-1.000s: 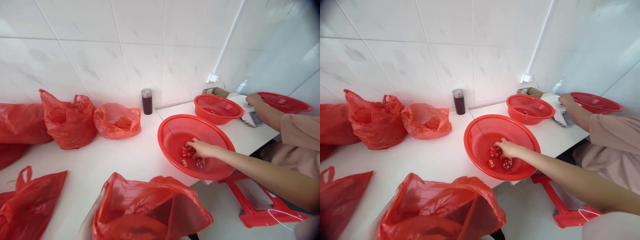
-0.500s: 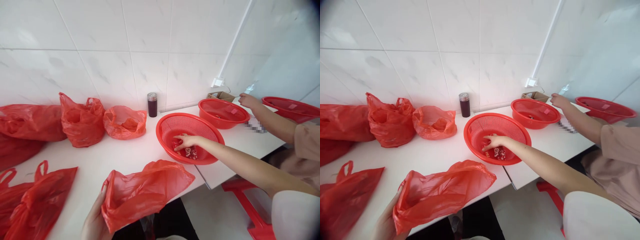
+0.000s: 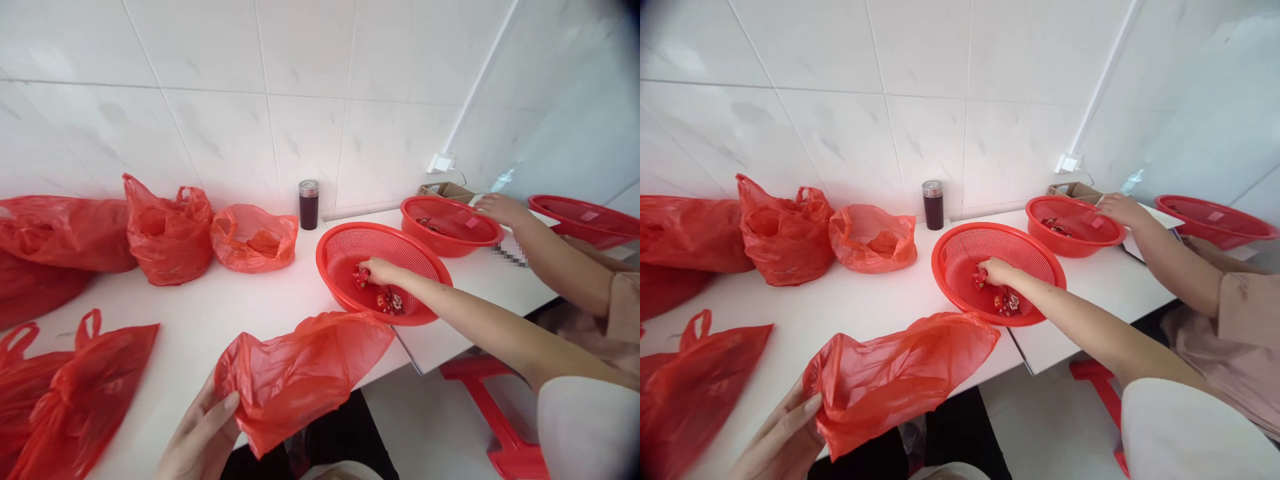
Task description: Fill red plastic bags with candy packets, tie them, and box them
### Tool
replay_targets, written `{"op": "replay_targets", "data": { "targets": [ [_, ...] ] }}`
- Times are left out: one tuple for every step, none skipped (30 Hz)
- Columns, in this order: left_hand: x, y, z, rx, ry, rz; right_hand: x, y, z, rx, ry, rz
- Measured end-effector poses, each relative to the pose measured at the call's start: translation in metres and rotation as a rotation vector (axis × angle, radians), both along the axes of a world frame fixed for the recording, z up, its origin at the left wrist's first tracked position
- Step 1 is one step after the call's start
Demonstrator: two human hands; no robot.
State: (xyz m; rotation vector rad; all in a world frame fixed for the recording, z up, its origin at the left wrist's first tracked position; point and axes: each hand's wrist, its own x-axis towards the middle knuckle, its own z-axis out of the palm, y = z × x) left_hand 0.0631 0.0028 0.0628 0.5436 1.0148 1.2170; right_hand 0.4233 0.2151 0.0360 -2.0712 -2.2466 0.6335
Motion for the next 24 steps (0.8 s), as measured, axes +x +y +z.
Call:
{"op": "replay_targets", "data": {
  "targets": [
    [0.0,0.0,0.0,-0.004,-0.012,-0.012,0.0,0.001,0.006,-0.004,0.051,-0.017],
    [-0.001,0.0,0.0,-0.01,-0.023,-0.019,-0.001,0.001,0.014,-0.004,0.114,-0.036],
    [-0.002,0.001,-0.001,-0.017,-0.034,-0.023,-0.003,0.0,0.024,0.001,0.178,-0.053],
    [-0.003,0.002,-0.002,-0.024,-0.044,-0.026,-0.006,-0.003,0.036,0.012,0.231,-0.062],
    [-0.003,0.003,-0.003,-0.029,-0.057,-0.029,-0.011,-0.008,0.048,0.025,0.303,-0.062],
    [-0.003,0.005,-0.003,-0.032,-0.072,-0.033,-0.018,-0.017,0.06,0.035,0.409,-0.05],
    [-0.003,0.007,-0.003,-0.035,-0.09,-0.039,-0.027,-0.028,0.072,0.037,0.527,-0.022],
    [-0.003,0.009,-0.003,-0.036,-0.106,-0.043,-0.037,-0.042,0.082,0.017,0.715,0.022],
    [-0.002,0.011,-0.003,-0.039,-0.122,-0.044,-0.05,-0.058,0.089,-0.031,0.901,0.097],
    [-0.001,0.013,-0.003,-0.045,-0.138,-0.044,-0.063,-0.074,0.093,-0.101,1.02,0.192],
    [0.001,0.015,-0.002,-0.053,-0.156,-0.043,-0.077,-0.089,0.093,-0.204,1.069,0.296],
    [0.002,0.016,-0.002,-0.062,-0.177,-0.043,-0.091,-0.103,0.089,-0.29,1.078,0.387],
    [0.004,0.018,-0.003,-0.073,-0.202,-0.046,-0.105,-0.113,0.081,-0.318,1.042,0.449],
    [0.006,0.019,-0.003,-0.086,-0.23,-0.05,-0.117,-0.12,0.07,-0.293,0.977,0.482],
    [0.007,0.02,-0.004,-0.098,-0.257,-0.056,-0.129,-0.123,0.057,-0.214,0.899,0.5],
    [0.008,0.02,-0.005,-0.106,-0.281,-0.065,-0.139,-0.122,0.042,-0.101,0.81,0.504],
    [0.008,0.02,-0.006,-0.111,-0.302,-0.075,-0.147,-0.119,0.027,0.022,0.716,0.496],
    [0.007,0.019,-0.007,-0.11,-0.319,-0.084,-0.153,-0.113,0.013,0.138,0.627,0.486],
    [0.005,0.018,-0.007,-0.105,-0.333,-0.091,-0.158,-0.107,0.001,0.231,0.544,0.475],
    [0.002,0.017,-0.007,-0.095,-0.341,-0.092,-0.162,-0.101,-0.008,0.287,0.469,0.469],
    [-0.002,0.015,-0.006,-0.084,-0.346,-0.083,-0.163,-0.096,-0.013,0.305,0.406,0.469],
    [-0.007,0.013,-0.005,-0.076,-0.351,-0.062,-0.163,-0.093,-0.012,0.287,0.358,0.473],
    [-0.012,0.012,-0.003,-0.07,-0.355,-0.031,-0.162,-0.092,-0.007,0.242,0.327,0.485],
    [-0.017,0.01,-0.002,-0.066,-0.356,0.003,-0.158,-0.092,0.002,0.187,0.32,0.502]
  ]
}}
